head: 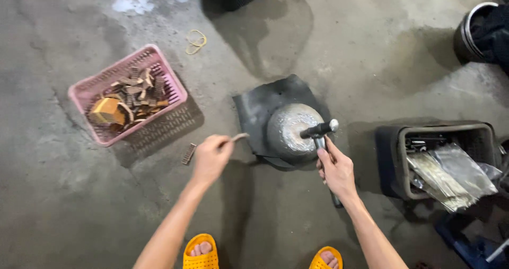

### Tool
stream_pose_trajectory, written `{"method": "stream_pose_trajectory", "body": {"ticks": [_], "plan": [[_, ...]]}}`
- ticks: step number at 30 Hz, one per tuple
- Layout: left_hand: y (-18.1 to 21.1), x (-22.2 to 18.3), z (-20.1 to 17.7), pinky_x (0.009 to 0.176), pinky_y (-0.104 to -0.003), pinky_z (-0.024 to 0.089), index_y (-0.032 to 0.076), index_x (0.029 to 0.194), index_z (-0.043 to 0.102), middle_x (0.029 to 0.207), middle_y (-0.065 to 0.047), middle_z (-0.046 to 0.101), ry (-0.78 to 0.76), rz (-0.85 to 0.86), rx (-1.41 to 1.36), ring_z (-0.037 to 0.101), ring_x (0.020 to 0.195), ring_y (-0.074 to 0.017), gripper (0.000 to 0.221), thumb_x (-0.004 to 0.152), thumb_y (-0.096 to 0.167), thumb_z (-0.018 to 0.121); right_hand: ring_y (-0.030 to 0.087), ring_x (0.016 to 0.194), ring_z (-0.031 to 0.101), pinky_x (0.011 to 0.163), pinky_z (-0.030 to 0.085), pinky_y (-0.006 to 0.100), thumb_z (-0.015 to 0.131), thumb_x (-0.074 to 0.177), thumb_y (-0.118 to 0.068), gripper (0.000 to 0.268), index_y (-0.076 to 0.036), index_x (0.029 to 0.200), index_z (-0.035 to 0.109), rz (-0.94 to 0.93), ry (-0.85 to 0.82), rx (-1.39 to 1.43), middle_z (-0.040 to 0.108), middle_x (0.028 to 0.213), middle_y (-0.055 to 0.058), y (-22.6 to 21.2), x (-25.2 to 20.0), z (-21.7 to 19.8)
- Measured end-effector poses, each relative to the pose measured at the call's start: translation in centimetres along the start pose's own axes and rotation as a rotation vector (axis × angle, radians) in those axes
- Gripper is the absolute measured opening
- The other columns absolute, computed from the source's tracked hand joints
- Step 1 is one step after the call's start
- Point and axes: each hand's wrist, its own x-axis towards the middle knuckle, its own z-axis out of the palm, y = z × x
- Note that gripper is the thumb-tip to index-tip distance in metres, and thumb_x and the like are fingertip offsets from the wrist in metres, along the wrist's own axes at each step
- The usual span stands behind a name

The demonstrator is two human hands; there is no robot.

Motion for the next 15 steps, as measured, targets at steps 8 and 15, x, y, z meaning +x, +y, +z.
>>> {"method": "stream_pose_trajectory", "body": {"ticks": [8, 15], "plan": [[4.4, 4.7, 14.2, 0.074, -0.037, 0.049, 0.019, 0.085, 0.07, 0.085, 0.002, 0.058, -0.072, 0.341, 0.111, 0.061, 0.088, -0.0223, 0.007, 0.086, 0.024, 0.075, 0.015, 0.044, 0.057, 0.032, 0.047, 0.027, 0.061, 0.1, -0.012, 0.042, -0.005, 0.141, 0.058, -0.194, 0.089, -0.056, 0.063, 0.06, 0.014, 0.9, -0.8, -0.8], [3.9, 4.0, 13.6, 0.076, -0.038, 0.05, 0.015, 0.102, 0.068, 0.101, -0.003, 0.053, -0.133, 0.455, 0.151, 0.057, 0.098, -0.0279, 0.021, 0.084, 0.02, 0.078, 0.021, 0.063, 0.07, 0.06, 0.057, 0.039, 0.07, 0.094, -0.027, 0.043, -0.019, 0.137, 0.067, -0.261, 0.048, -0.379, 0.072, 0.064, 0.01, 0.8, -0.4, -0.5]]}}
